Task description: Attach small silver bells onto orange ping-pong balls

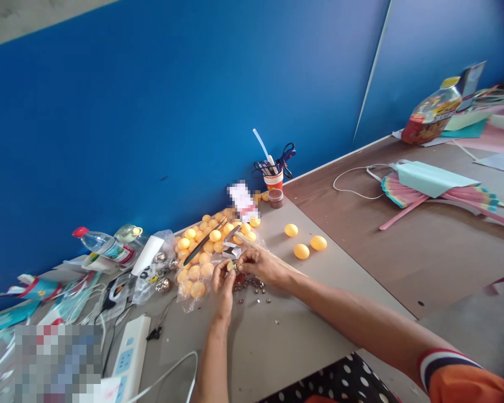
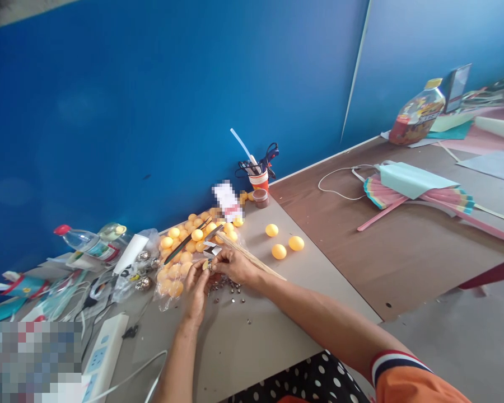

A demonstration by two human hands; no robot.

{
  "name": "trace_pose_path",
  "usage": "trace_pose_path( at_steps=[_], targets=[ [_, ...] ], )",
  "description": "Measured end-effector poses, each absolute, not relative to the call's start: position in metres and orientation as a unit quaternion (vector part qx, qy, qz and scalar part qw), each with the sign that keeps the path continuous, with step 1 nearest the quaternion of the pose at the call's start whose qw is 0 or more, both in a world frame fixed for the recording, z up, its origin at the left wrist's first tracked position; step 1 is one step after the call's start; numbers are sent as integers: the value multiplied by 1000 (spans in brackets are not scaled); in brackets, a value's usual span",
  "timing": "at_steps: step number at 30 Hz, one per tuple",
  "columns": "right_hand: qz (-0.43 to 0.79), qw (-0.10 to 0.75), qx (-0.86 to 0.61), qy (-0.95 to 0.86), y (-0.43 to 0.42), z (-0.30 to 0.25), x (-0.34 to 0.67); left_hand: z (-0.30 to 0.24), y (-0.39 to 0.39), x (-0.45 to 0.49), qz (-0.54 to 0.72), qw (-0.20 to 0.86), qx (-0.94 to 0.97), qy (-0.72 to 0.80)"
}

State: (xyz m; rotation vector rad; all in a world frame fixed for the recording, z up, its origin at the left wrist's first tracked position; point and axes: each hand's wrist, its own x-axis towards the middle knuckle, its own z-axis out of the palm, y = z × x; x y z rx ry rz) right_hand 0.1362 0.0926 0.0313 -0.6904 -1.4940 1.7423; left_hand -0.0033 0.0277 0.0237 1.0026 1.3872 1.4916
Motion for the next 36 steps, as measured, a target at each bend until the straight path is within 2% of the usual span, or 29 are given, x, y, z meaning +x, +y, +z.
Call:
trace_pose_path(
  at_steps=[11,25,31,36],
  targets=[
    [687,376,-288,-552,93,22,129,22,29,-3,585,340,463,573],
    [680,362,-317,-553,93,31,134,20,28,-1,589,357,454,565],
    [763,383,-257,-452,94,36,137,21,30,-2,614,447,392,518],
    [763,420,-258,-418,102,36,140,33,29,0,632,490,355,485]
  ],
)
